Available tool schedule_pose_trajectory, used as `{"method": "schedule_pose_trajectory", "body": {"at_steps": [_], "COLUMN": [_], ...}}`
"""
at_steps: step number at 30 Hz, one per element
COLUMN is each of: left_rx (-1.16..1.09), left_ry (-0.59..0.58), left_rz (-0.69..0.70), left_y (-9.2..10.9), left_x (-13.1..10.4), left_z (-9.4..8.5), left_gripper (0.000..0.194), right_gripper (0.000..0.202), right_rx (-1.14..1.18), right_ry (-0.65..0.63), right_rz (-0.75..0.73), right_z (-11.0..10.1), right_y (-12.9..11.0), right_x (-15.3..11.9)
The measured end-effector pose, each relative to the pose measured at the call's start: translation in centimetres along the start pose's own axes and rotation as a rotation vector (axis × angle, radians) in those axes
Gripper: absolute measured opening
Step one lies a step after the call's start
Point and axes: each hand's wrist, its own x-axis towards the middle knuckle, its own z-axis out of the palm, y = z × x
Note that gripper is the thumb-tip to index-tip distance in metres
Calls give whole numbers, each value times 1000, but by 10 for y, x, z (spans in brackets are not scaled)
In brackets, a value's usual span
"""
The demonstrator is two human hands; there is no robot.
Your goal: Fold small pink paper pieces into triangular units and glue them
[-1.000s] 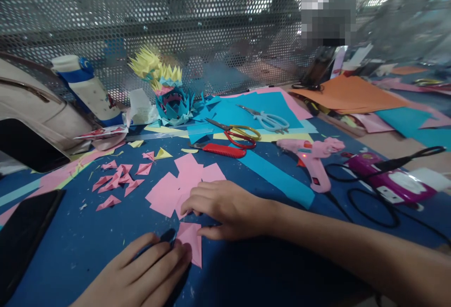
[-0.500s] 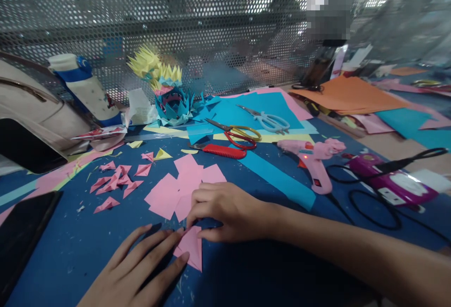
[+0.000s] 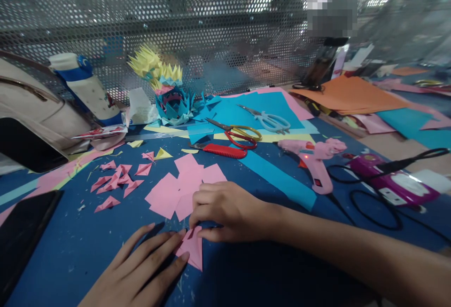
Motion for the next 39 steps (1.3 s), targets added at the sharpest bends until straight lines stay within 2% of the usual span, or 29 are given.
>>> {"method": "schedule_pose_trajectory", "body": {"at_steps": [4,7,10,15,19,22,27,39], "left_rx": [-8,-45,-39,5,22,37,35,30], "left_ry": [9,99,165,172,147,113,136,124], "left_rz": [-34,-118,-107,-47,-26,-10,-55,-115], "left_y": [2,8,12,13,13,14,17,19], "left_x": [1,5,12,16,12,9,7,6], "left_z": [-2,0,1,2,2,1,1,4], "left_gripper": [39,35,31,31,35,35,36,32], "right_gripper": [8,10,14,12,20,29,35,31], "right_rx": [-29,-75,-126,-119,-140,-258,-400,-385], "right_ry": [11,41,75,76,87,95,143,87], "right_rz": [7,-7,-19,20,-45,-80,-148,-191], "right_z": [4,10,16,16,16,18,19,15], "right_y": [-2,-4,-7,-12,-14,-17,-20,-18], "right_x": [1,4,5,4,4,3,0,-2]}}
